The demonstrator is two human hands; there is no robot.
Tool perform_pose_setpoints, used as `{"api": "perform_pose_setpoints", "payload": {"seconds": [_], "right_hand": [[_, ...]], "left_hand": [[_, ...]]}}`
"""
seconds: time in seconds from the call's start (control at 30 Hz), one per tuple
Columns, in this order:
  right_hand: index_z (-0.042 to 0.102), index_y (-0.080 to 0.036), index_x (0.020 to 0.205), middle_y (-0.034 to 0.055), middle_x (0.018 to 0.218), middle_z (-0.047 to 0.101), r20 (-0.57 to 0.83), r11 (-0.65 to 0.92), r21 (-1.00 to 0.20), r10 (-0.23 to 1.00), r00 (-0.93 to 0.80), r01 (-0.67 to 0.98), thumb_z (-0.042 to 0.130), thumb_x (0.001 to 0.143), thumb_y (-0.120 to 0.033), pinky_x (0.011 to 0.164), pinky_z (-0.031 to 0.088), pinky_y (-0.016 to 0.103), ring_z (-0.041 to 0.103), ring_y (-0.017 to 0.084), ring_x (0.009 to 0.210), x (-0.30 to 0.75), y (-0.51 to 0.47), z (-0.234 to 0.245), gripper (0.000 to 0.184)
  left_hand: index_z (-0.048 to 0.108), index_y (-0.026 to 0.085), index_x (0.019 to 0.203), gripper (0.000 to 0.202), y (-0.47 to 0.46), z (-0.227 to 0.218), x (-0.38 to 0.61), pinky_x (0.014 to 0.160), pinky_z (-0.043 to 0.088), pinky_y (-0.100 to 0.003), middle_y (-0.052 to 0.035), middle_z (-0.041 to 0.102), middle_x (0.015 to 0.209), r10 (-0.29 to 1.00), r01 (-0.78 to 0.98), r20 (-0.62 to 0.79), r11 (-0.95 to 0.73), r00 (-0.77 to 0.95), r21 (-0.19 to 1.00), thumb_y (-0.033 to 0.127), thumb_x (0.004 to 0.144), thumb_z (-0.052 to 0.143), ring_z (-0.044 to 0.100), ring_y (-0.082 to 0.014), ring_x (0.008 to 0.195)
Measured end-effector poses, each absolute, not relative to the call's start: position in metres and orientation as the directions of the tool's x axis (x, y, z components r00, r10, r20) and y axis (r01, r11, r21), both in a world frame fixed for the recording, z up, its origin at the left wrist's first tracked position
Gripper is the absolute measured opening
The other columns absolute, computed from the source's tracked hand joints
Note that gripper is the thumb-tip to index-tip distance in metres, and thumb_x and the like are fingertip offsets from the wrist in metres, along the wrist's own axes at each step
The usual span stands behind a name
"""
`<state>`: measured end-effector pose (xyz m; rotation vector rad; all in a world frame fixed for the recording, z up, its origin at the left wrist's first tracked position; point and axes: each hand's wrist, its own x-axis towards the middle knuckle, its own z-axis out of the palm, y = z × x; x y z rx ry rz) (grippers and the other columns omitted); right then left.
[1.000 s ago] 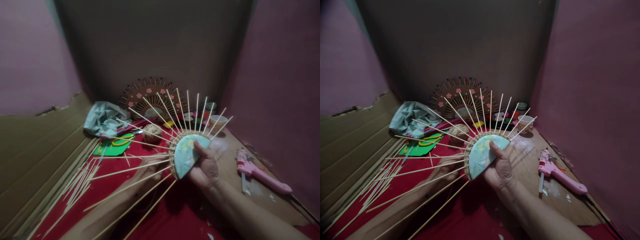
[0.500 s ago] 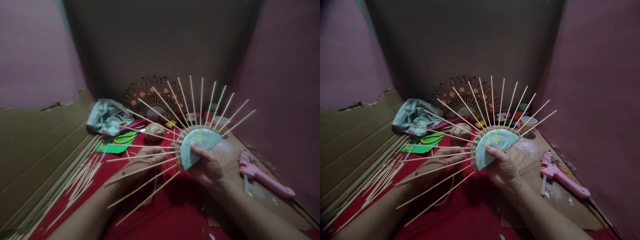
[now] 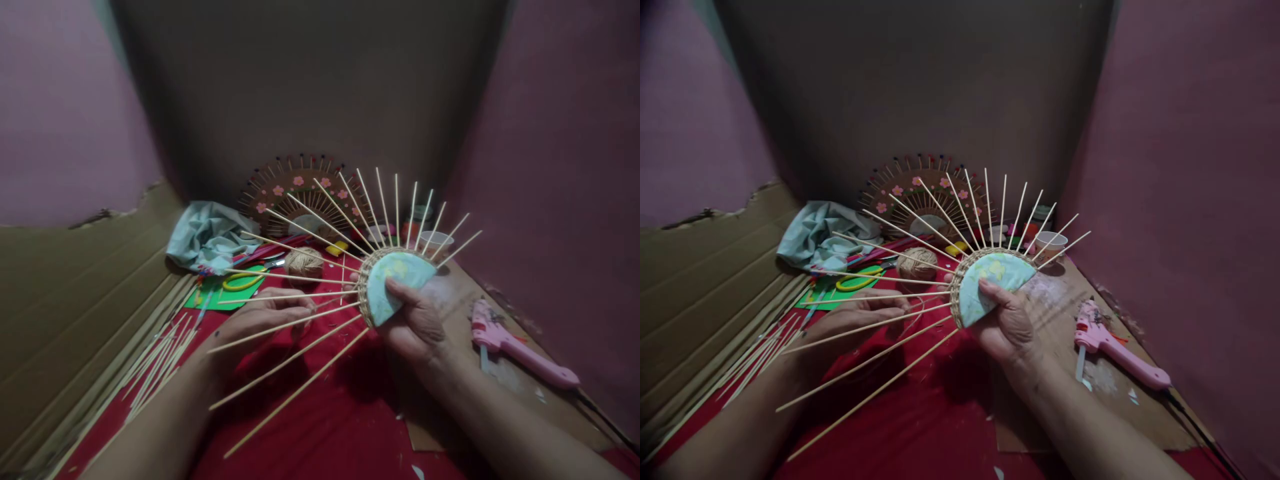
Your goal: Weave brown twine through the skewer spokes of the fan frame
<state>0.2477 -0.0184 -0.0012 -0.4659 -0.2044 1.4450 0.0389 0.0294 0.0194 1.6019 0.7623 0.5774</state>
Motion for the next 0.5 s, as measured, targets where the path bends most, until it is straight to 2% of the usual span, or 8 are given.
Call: {"api": "perform_pose_setpoints", "payload": {"seconds": [0.13, 0.33, 0.5], "right_hand": [[0.061, -0.018, 0.087, 0.0019, 0.078, 0.07, -0.13, 0.066, -0.426, 0.982, 0.133, -0.903, 0.054, 0.066, -0.002, 0.075, 0.051, 0.036, 0.063, 0.014, 0.061, 0.25, -0.017, 0.002, 0.027], [0.06, -0.019, 0.09, 0.001, 0.079, 0.069, -0.114, 0.125, -0.457, 0.974, 0.198, -0.881, 0.058, 0.063, -0.001, 0.074, 0.051, 0.032, 0.064, 0.015, 0.069, 0.252, -0.013, 0.003, 0.033], [0.06, -0.019, 0.093, 0.0011, 0.08, 0.069, -0.115, 0.155, -0.458, 0.966, 0.231, -0.875, 0.059, 0.064, -0.001, 0.071, 0.051, 0.028, 0.063, 0.014, 0.07, 0.256, -0.011, 0.002, 0.034]], "left_hand": [[0.058, 0.014, 0.065, 0.016, 0.031, 0.02, 0.034, 0.057, 0.038, -0.023, -0.0004, 0.054, 0.059, 0.752, 0.131, -0.066, -0.026, 0.656, 0.991, 0.025, 0.076, 0.055, 0.049, -0.0098, 0.055], [0.061, 0.013, 0.07, 0.012, 0.046, 0.01, 0.009, 0.05, 0.037, -0.023, -0.0003, 0.054, 0.055, 0.789, 0.045, -0.084, 0.071, 0.608, 0.996, 0.025, 0.069, 0.061, 0.047, -0.0095, 0.05], [0.066, 0.014, 0.065, 0.013, 0.058, 0.013, -0.008, 0.044, 0.034, -0.02, -0.0001, 0.053, 0.052, 0.791, 0.07, -0.04, -0.004, 0.611, 0.998, 0.026, 0.063, 0.066, 0.044, -0.0079, 0.047]]}}
